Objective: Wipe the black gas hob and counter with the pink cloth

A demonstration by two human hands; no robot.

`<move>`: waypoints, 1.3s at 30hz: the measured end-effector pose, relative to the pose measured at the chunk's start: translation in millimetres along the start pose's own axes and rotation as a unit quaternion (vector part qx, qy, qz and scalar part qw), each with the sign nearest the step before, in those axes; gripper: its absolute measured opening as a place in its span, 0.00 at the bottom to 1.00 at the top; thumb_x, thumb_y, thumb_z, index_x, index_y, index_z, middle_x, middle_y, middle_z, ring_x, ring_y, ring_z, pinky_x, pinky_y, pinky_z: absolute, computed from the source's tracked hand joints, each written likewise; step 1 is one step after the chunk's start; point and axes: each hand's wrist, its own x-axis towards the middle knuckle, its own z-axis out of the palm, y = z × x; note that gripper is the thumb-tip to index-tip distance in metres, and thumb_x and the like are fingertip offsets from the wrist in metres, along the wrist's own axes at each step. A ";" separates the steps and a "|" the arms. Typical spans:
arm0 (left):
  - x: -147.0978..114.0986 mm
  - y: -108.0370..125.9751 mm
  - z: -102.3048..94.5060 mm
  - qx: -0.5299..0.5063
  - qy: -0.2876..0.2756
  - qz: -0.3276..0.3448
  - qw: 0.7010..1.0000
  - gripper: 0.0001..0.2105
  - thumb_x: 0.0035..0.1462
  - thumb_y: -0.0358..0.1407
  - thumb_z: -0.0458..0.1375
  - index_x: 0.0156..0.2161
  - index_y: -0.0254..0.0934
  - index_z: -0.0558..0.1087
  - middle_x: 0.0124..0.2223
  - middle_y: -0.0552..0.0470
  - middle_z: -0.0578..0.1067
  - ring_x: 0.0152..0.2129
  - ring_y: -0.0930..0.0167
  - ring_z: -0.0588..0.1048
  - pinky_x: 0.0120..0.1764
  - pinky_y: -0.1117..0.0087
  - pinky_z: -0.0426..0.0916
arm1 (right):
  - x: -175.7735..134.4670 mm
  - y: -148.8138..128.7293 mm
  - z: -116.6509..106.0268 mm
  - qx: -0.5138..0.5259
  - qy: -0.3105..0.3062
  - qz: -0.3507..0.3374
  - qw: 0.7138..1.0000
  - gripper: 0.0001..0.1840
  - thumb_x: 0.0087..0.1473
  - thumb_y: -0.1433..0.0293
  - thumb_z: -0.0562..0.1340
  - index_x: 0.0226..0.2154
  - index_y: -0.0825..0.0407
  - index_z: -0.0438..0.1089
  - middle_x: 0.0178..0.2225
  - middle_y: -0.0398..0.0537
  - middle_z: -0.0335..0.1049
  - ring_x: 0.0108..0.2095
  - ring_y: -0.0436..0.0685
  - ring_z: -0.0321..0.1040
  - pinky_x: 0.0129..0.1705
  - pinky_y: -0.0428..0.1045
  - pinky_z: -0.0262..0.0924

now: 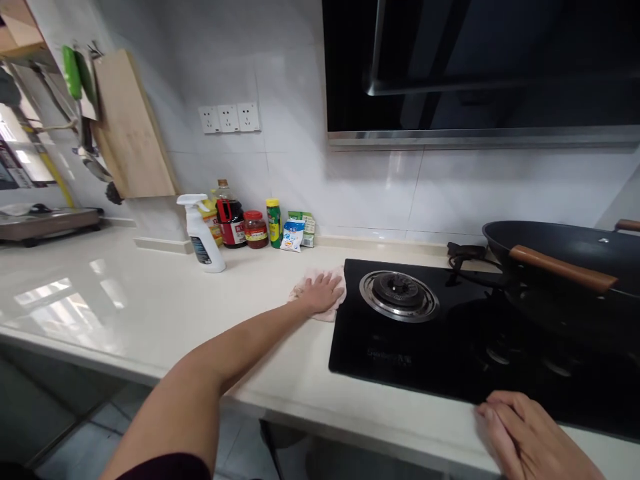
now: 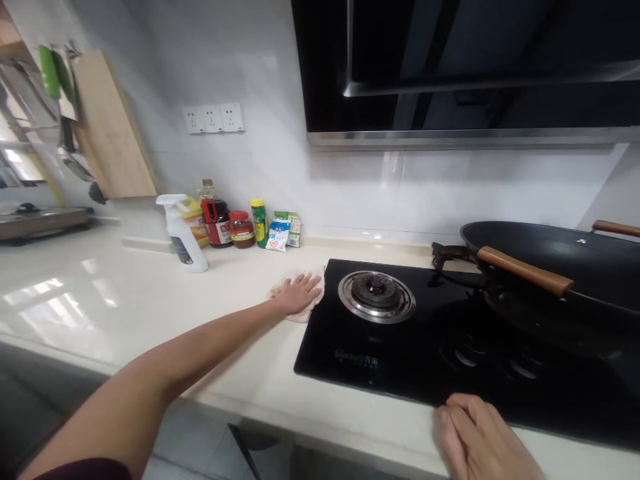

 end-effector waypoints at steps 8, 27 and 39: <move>-135.6 37.6 5.6 -0.009 -0.015 0.024 1.000 0.29 0.68 0.54 0.39 0.71 0.53 0.49 0.76 0.47 0.42 0.72 0.57 0.41 0.67 0.39 0.40 | 4.5 -22.8 -6.4 -0.023 -0.005 0.015 1.000 0.21 0.65 0.56 0.49 0.30 0.46 0.72 0.37 0.51 0.73 0.36 0.59 0.68 0.38 0.54 0.65; -194.4 234.2 68.1 -0.079 0.068 0.353 0.930 0.34 0.61 0.47 0.54 0.69 0.39 0.53 0.65 0.41 0.68 0.59 0.54 0.66 0.62 0.43 0.55 | -2.6 -1.5 0.9 0.091 0.092 0.205 0.970 0.29 0.66 0.50 0.43 0.45 0.49 0.72 0.43 0.53 0.77 0.42 0.63 0.73 0.40 0.54 0.63; -210.8 132.9 59.1 -0.046 0.183 0.249 0.950 0.30 0.54 0.55 0.63 0.57 0.41 0.68 0.53 0.46 0.75 0.51 0.57 0.70 0.55 0.54 0.61 | -0.8 -5.3 -2.5 0.056 -0.006 0.238 0.970 0.30 0.64 0.47 0.43 0.47 0.46 0.71 0.47 0.50 0.76 0.47 0.66 0.72 0.43 0.56 0.61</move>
